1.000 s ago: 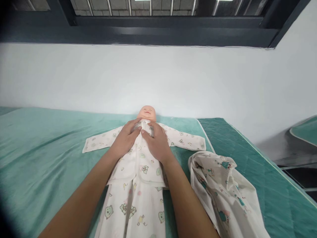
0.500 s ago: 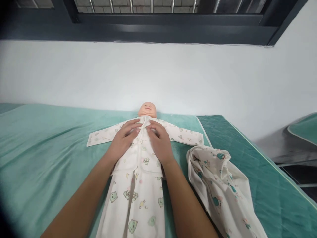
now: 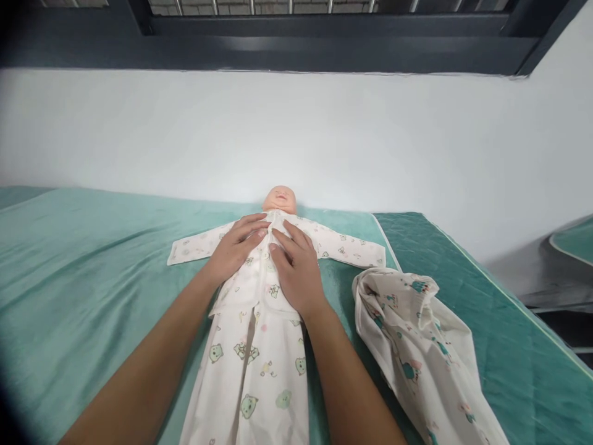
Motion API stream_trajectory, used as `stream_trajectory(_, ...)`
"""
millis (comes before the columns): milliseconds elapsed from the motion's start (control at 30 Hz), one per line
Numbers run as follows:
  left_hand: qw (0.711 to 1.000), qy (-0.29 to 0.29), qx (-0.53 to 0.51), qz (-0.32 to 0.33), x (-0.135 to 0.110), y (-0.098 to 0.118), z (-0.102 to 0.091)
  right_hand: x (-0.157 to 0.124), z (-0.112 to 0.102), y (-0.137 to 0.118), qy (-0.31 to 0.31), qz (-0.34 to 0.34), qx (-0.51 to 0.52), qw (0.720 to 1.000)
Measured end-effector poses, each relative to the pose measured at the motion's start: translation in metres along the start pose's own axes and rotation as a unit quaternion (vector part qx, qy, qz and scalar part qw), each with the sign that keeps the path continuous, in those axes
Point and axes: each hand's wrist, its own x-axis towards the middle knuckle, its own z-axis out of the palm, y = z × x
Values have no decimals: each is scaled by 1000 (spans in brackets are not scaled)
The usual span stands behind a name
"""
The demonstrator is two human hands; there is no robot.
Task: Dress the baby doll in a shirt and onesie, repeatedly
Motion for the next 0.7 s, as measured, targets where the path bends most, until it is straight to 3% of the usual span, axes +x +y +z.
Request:
stream_trajectory(167,999,-11,-44,3,8,-2,0,0,-1,-2,-26,-10,-14,1000)
stream_trajectory(333,1000,-6,-20,9,9,6,0,0,-1,-1,-35,-31,-44,998)
stream_trajectory(700,999,14,34,38,-1,16,4,0,0,-5,38,-1,41,998)
